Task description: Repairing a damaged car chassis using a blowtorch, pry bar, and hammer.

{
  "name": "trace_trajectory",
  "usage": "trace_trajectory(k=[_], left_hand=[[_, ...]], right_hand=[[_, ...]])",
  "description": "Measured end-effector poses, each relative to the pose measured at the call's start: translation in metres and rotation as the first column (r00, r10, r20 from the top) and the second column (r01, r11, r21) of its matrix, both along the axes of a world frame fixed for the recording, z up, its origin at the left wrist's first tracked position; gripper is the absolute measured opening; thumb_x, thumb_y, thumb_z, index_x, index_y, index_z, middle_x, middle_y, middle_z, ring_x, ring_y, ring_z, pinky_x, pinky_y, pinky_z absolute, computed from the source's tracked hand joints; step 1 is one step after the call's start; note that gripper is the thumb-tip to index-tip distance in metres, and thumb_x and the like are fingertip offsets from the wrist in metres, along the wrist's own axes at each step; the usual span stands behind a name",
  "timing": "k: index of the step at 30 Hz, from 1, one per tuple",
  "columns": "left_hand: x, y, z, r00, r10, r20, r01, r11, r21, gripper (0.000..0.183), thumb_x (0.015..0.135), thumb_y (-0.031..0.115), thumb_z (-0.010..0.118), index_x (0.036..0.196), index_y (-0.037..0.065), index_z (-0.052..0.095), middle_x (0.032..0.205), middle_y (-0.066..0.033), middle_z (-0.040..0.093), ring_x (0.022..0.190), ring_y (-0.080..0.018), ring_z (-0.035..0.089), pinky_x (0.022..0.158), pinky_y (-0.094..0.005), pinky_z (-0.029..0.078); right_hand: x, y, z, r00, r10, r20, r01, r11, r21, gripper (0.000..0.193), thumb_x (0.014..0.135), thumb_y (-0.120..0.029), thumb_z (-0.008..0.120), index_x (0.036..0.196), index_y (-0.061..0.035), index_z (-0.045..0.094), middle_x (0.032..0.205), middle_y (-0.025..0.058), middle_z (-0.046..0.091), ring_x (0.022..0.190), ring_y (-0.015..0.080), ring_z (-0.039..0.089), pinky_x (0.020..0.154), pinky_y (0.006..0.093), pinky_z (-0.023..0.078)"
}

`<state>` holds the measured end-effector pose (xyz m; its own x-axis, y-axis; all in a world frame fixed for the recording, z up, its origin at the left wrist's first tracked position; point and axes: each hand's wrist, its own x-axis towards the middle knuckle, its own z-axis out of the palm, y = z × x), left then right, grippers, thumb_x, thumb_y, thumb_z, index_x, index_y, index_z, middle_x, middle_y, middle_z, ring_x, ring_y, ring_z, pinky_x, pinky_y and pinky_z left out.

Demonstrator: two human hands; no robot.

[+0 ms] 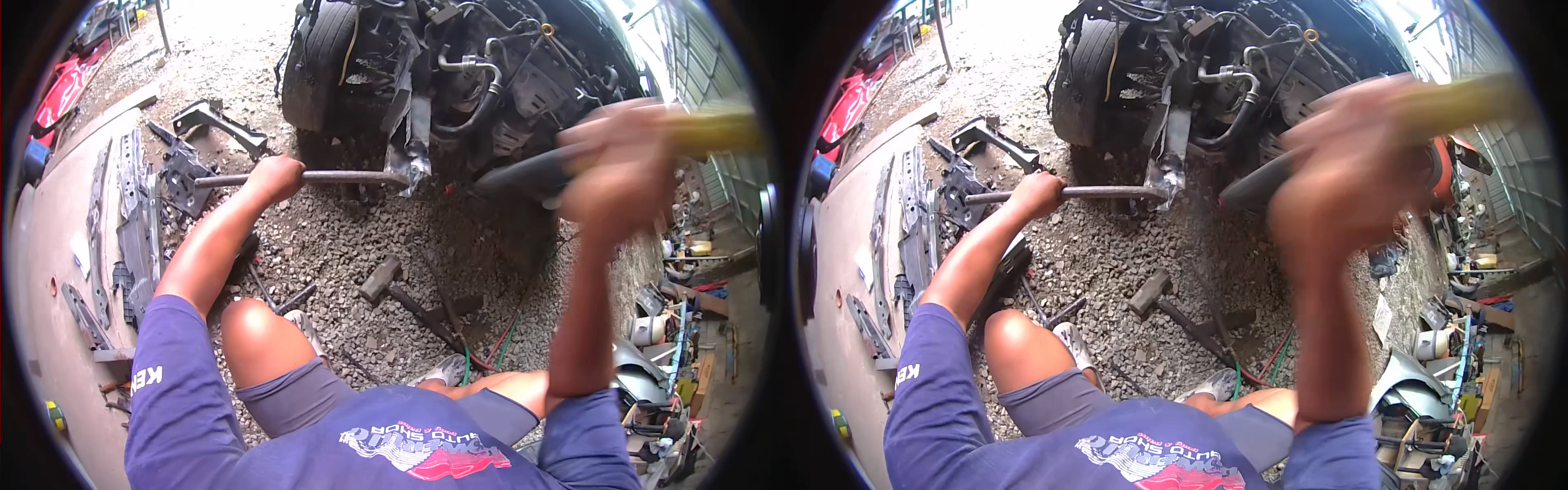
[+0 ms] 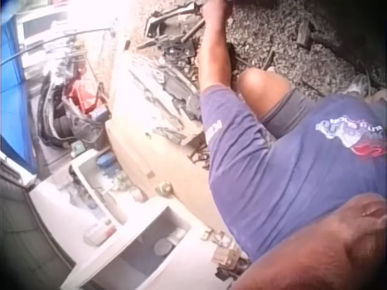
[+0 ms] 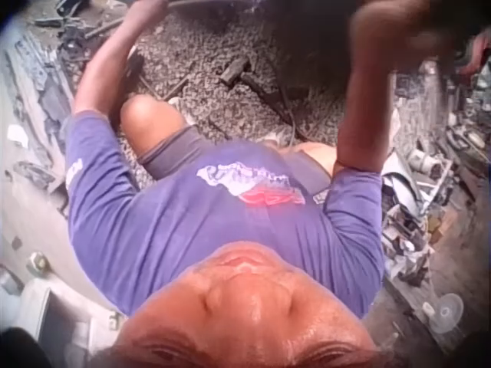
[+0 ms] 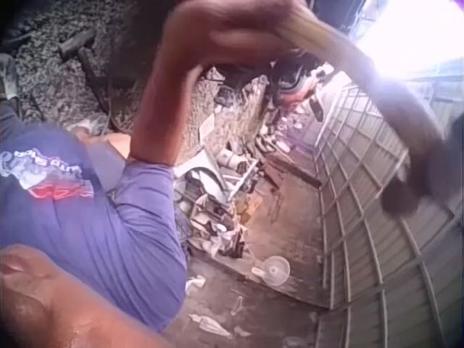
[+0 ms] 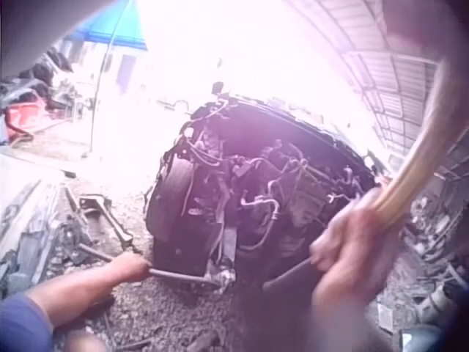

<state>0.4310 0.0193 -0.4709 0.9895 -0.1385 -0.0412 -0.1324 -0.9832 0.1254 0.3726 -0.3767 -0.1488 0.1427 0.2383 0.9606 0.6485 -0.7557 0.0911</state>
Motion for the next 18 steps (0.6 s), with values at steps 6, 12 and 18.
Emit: trace_trajectory(k=[6,12,18], left_hand=[[-0.037,0.026,-0.040,0.993,0.118,-0.013,-0.116,0.935,-0.335,0.027,0.096,0.040,0.083,0.112,0.019,0.085,0.104,-0.0205,0.081,0.097,-0.0441,0.077,0.087,-0.0551,0.060],[-0.055,0.021,-0.004,0.988,0.152,0.002,-0.149,0.971,-0.185,0.015,0.096,0.025,0.071,0.102,0.017,0.082,0.098,-0.0182,0.079,0.100,-0.0418,0.077,0.092,-0.0556,0.060],[-0.037,0.017,0.006,0.993,0.116,-0.004,-0.114,0.975,-0.191,0.015,0.097,0.023,0.070,0.102,0.016,0.082,0.099,-0.0170,0.080,0.101,-0.0406,0.077,0.095,-0.0546,0.060]], right_hand=[[-0.016,0.003,-0.174,0.051,-0.058,-0.997,-0.070,0.996,-0.062,0.028,0.110,-0.027,0.063,0.111,0.0008,0.059,0.086,0.0224,0.065,0.089,0.0374,0.068,0.082,0.0493,0.053],[-0.078,-0.039,-0.124,-0.233,0.274,-0.933,0.043,0.961,0.272,0.023,0.113,-0.025,0.064,0.101,-0.0070,0.055,0.074,0.0037,0.053,0.063,0.0141,0.048,0.058,0.0352,0.045],[-0.094,-0.047,-0.080,-0.153,0.482,-0.863,0.241,0.865,0.440,0.018,0.117,-0.023,0.060,0.104,-0.0114,0.053,0.070,-0.0033,0.051,0.052,0.0054,0.046,0.044,0.0251,0.040]])
